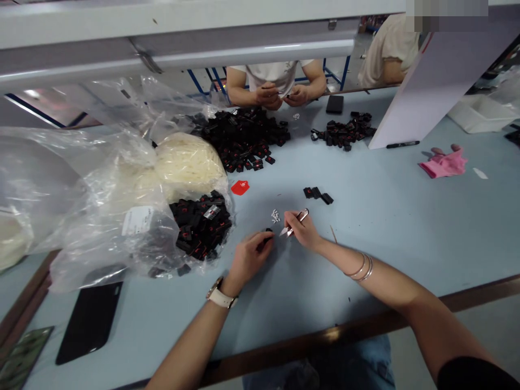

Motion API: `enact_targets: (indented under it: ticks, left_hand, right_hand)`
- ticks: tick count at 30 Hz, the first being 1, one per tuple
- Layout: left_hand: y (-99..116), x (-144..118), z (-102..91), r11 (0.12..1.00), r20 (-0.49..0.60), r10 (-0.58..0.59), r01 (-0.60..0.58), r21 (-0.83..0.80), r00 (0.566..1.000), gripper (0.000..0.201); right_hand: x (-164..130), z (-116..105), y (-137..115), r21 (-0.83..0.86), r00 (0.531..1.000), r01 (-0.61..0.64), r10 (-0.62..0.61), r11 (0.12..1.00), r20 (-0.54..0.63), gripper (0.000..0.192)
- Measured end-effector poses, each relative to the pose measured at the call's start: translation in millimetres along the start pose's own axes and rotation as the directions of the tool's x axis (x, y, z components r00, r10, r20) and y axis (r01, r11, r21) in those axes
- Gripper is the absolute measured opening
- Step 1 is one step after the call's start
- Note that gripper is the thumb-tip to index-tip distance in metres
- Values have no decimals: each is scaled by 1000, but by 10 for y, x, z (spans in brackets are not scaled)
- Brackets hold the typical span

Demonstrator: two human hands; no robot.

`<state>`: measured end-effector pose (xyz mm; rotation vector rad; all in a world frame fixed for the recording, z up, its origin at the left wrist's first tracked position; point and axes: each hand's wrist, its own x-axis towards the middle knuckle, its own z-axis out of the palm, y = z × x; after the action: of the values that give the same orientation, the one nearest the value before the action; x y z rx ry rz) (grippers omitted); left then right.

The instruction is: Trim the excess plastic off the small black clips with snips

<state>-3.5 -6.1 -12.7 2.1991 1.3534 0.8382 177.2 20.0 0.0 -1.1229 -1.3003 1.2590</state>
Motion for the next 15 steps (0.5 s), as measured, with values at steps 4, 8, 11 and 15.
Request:
enact_targets:
  ticks: [4, 8, 11, 15]
  left_hand:
    - [-21, -7, 28, 997, 6, 13, -13, 77, 1000, 18]
    - [-59, -20, 36, 985, -24, -58, 61, 159, 998, 19]
    - [-87, -14, -1, 957, -55, -139, 149, 251, 989, 22]
    - [-105, 16, -83, 877, -111, -224, 250, 410, 968, 29]
  right_hand:
    - [-5, 3, 23, -9, 999, 21, -21, 1000, 26, 43]
    - [-8, 2, 28, -53, 999, 37, -35, 998, 35, 45]
    - [-12, 3, 26, -70, 998, 55, -52, 996, 47, 49]
    - [-15, 10, 78, -91, 996, 84, -80, 992, 42, 55]
